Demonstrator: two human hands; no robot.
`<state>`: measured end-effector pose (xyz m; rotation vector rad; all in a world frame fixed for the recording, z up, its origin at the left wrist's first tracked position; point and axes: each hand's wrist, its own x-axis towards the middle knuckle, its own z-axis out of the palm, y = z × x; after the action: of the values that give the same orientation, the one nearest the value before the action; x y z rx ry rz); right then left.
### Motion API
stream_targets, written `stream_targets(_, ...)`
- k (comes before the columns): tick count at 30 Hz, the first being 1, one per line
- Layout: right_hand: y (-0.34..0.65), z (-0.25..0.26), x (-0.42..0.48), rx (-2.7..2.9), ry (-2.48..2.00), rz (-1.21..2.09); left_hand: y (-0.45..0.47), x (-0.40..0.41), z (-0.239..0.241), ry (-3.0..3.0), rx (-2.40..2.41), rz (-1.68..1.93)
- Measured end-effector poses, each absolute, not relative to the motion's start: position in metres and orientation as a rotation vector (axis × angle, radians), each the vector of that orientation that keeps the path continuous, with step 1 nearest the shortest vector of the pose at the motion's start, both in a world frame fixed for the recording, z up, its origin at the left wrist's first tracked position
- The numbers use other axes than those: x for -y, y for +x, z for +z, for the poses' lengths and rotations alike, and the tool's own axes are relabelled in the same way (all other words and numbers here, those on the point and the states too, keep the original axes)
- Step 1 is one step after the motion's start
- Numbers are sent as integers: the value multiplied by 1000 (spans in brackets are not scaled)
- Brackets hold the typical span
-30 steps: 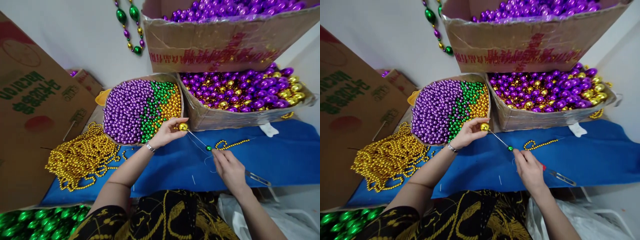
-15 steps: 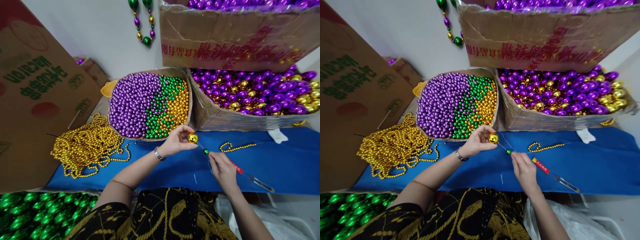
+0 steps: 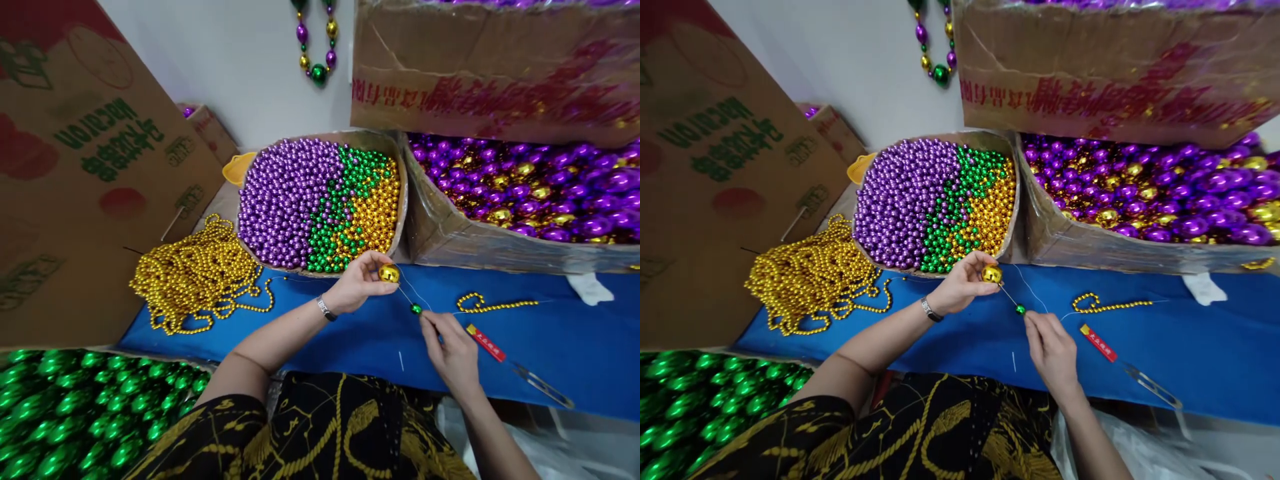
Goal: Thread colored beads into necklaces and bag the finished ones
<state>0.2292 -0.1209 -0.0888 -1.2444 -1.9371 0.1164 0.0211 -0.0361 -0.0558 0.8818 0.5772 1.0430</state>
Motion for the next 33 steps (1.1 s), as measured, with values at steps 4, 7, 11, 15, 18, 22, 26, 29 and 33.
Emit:
stream_targets(4, 222, -95, 119, 1943, -1269, 63, 15, 42, -55, 878, -605, 1037)
stream_targets(7, 217, -99, 118, 1932, -1259, 28, 10, 48, -53, 956, -630, 1059)
stream_targets(11, 213, -99, 118, 1916, -1221, 201, 6, 55, -53, 972, -623, 1035)
stream_targets(15, 209, -99, 117, 1936, -1206, 179, 5, 62, -56, 1058, -648, 970)
stream_targets(18, 208, -100, 116, 1966, -1211, 177, -1, 59, -53, 1239, -638, 878)
stream_targets(22, 212, -102, 113, 1933, -1244, 160, -22, 22, -42, 1574, -861, 1061)
stream_targets(26, 217, -101, 110, 1906, -1270, 127, -40, -36, -40, 2049, -1339, 1057)
stream_targets(29, 220, -99, 109, 1885, -1277, 126, -44, -68, -41, 2242, -1492, 829)
stream_targets(33, 223, -99, 109, 1852, -1289, 124, -48, -94, -36, 2275, -1683, 766)
